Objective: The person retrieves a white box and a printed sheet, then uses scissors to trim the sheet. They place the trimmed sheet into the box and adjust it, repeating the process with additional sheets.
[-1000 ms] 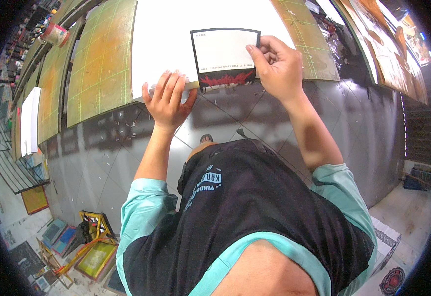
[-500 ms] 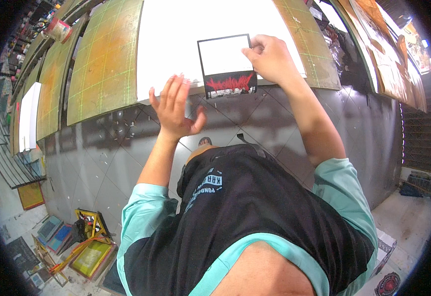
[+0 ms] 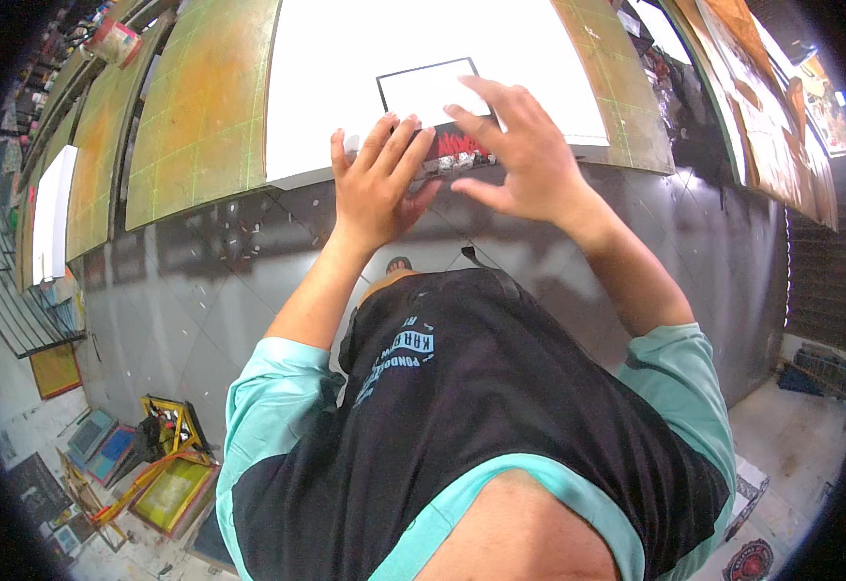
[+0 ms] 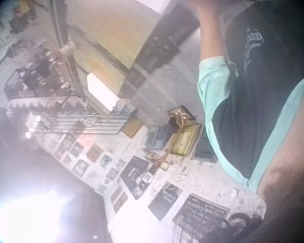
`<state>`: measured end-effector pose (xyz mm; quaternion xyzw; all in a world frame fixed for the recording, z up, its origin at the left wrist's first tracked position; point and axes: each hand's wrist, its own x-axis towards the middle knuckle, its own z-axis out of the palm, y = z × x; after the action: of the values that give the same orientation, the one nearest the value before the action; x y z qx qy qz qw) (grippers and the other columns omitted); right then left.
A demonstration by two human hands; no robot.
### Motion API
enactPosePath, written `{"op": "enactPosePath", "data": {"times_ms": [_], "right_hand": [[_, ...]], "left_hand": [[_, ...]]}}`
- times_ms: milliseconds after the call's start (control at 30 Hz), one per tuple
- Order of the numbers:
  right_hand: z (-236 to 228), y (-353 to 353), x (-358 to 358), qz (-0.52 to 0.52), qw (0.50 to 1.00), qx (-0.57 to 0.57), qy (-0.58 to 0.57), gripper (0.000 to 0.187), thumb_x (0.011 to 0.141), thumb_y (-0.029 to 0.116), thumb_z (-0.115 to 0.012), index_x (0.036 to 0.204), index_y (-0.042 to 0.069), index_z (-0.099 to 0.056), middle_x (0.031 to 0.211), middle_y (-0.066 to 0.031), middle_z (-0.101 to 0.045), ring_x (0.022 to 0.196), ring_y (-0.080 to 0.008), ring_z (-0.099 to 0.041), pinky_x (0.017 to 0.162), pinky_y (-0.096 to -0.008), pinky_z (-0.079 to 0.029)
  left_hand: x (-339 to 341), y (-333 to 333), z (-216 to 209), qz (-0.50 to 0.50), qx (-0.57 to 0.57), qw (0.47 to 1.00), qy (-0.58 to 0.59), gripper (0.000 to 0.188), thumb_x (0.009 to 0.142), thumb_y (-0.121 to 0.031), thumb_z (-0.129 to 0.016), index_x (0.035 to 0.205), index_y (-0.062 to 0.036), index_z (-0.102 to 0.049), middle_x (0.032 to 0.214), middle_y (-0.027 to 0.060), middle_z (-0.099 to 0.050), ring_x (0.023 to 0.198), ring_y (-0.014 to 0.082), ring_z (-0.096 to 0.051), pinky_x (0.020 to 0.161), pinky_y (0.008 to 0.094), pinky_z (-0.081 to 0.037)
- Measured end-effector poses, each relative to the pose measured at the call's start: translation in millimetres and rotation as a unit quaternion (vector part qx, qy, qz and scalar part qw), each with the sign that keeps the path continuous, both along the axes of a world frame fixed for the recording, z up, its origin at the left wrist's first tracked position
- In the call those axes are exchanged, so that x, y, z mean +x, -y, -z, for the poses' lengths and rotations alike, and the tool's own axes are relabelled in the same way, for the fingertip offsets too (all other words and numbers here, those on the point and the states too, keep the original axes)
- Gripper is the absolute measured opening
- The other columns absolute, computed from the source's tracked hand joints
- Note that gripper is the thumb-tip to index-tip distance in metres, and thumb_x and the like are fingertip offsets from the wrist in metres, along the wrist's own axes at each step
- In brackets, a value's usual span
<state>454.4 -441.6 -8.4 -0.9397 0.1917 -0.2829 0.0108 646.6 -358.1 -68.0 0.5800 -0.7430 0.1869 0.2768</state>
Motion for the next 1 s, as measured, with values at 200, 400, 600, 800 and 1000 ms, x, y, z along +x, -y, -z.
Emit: {"op": "enactPosePath", "data": {"times_ms": [200, 400, 600, 800, 1000], "right_hand": [[25, -4, 3, 0.052, 0.995, -0.015, -0.08, 0.066, 0.07, 0.031, -0.071, 0.129, 0.017, -0.045, 0.139, -0.0055, -0.039, 0.125, -0.0259, -0.041, 0.104, -0.0488, -0.03], [23, -3, 3, 0.075, 0.995, -0.033, -0.06, 0.065, 0.069, 0.029, -0.071, 0.128, 0.018, -0.046, 0.134, -0.0044, -0.044, 0.122, -0.0233, -0.045, 0.104, -0.049, -0.028], [-13, 8, 9, 0.097, 0.989, -0.109, -0.01, 0.069, 0.064, 0.029, -0.074, 0.126, 0.019, -0.047, 0.129, -0.0021, -0.049, 0.118, -0.0188, -0.048, 0.104, -0.0476, -0.026], [-30, 20, 18, 0.1, 0.98, -0.174, -0.005, 0.073, 0.057, 0.03, -0.079, 0.122, 0.019, -0.048, 0.121, -0.0034, -0.05, 0.113, -0.0206, -0.049, 0.098, -0.0522, -0.03], [-13, 27, 22, 0.123, 0.961, -0.246, 0.04, 0.075, 0.047, 0.026, -0.081, 0.116, 0.02, -0.051, 0.115, 0.0004, -0.054, 0.105, -0.0155, -0.053, 0.092, -0.0499, -0.033]], "left_hand": [[34, -5, 11, -0.09, -0.016, 0.995, 0.03, 0.064, 0.068, -0.032, -0.069, 0.127, -0.0145, -0.048, 0.129, 0.003, -0.051, 0.123, 0.02, -0.043, 0.103, 0.0525, -0.016], [53, -1, -15, -0.088, -0.019, 0.987, 0.136, 0.066, 0.056, -0.03, -0.075, 0.116, -0.0136, -0.056, 0.118, 0.0017, -0.058, 0.111, 0.0195, -0.052, 0.096, 0.0458, -0.028], [57, 10, -71, -0.045, -0.035, 0.994, 0.092, 0.068, 0.05, -0.032, -0.078, 0.113, -0.015, -0.058, 0.114, 0.0007, -0.061, 0.106, 0.0176, -0.055, 0.091, 0.0413, -0.031], [62, 19, -101, -0.023, -0.057, 0.994, 0.096, 0.065, 0.047, -0.03, -0.079, 0.107, -0.0146, -0.06, 0.109, 0.0002, -0.063, 0.1, 0.0159, -0.058, 0.085, 0.0403, -0.038], [59, 19, -94, -0.023, -0.049, 0.996, 0.075, 0.064, 0.048, -0.029, -0.078, 0.108, -0.0145, -0.059, 0.108, -0.0008, -0.063, 0.101, 0.0167, -0.058, 0.086, 0.0421, -0.036]]}}
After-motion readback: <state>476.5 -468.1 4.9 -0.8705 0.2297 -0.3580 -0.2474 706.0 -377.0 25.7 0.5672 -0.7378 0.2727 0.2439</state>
